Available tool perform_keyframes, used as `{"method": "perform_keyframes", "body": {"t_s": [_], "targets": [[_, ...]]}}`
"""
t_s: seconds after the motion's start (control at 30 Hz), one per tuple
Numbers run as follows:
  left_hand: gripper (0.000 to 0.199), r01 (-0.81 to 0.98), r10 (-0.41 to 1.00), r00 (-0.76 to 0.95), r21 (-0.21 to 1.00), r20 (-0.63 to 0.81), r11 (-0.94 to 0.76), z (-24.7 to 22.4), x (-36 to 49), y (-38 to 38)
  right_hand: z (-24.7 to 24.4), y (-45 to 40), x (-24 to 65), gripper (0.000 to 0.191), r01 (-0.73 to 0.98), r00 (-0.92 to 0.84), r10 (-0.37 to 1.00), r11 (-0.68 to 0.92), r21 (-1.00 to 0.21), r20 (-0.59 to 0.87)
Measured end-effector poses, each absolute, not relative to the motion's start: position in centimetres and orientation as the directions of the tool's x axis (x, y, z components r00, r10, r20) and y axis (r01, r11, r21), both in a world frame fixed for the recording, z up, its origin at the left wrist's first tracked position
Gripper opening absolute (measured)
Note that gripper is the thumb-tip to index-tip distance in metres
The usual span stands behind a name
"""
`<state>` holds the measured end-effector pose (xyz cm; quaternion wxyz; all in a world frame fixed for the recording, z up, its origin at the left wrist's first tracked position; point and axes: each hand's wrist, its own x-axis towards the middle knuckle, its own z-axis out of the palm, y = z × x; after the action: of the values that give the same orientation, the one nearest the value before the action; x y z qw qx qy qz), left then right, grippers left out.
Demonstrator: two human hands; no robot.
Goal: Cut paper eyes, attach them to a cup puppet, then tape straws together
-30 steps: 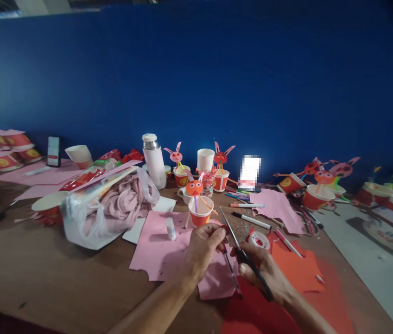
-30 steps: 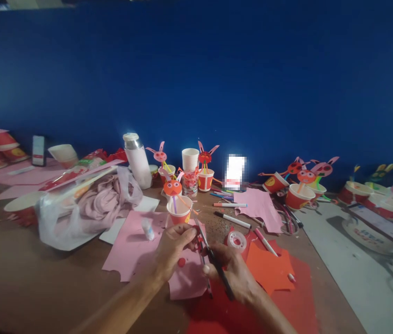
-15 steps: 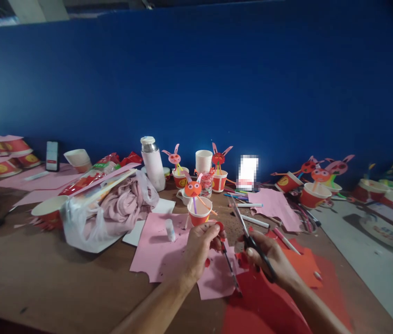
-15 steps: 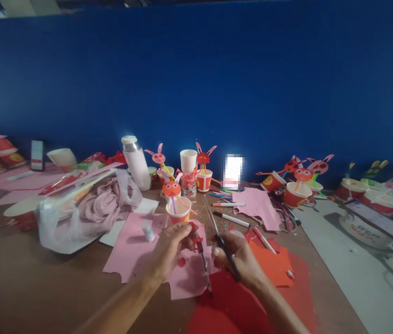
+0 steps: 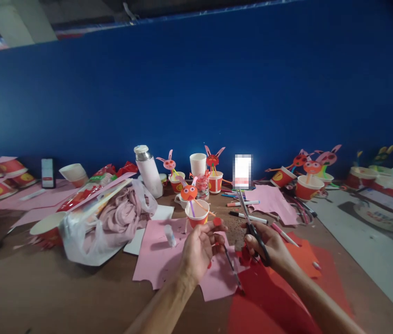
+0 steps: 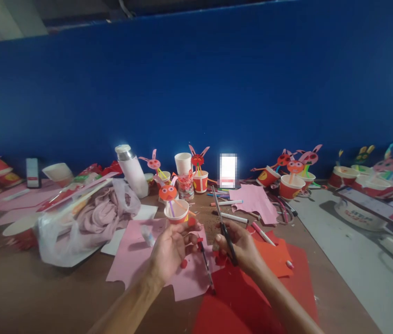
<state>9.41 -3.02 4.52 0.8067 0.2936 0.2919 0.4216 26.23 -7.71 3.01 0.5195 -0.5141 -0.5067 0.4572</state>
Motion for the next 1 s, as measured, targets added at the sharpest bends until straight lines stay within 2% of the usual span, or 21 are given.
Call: {"method": "perform_keyframes", "body": {"t_s": [0.2,0.33,0.67,0.77,0.83,0.9,1.0], "targets": [[0.021,-0.535,0.886,0.403,0.727,-0.228,0.430,4.6,9.6,-3.2,2.7,-8.0,25.9,0.043,0.058,0.004,0.994,0.110,-0.992,0.110],[0.018,-0.540,0.906,0.359,0.742,-0.224,0.397,4.3,9.9,-3.3,3.0,-8.4,25.3,0.042,0.063,0.027,0.997,0.069,-0.996,0.071],[0.025,-0.503,0.902,0.378,0.772,-0.207,0.388,3.5,10.3,-3.7,2.9,-8.2,25.1,0.038,0.032,0.066,0.996,0.061,-0.998,0.063],[0.025,-0.487,0.911,0.367,0.795,-0.188,0.360,3.6,10.3,-3.7,2.9,-8.0,25.5,0.044,0.050,0.051,0.997,0.064,-0.997,0.066],[0.023,-0.478,0.921,0.351,0.814,-0.167,0.330,3.7,10.1,-3.5,3.4,-8.1,26.1,0.049,0.127,0.079,0.993,0.073,-0.989,0.083],[0.022,-0.474,0.934,0.327,0.830,-0.144,0.294,4.1,9.6,-3.2,4.4,-8.3,26.8,0.047,0.305,0.122,0.985,0.083,-0.949,0.126],[0.021,-0.478,0.954,0.282,0.847,-0.105,0.234,4.6,8.8,-2.7,6.2,-9.3,28.4,0.045,0.631,0.141,0.979,0.028,-0.775,0.150]]}}
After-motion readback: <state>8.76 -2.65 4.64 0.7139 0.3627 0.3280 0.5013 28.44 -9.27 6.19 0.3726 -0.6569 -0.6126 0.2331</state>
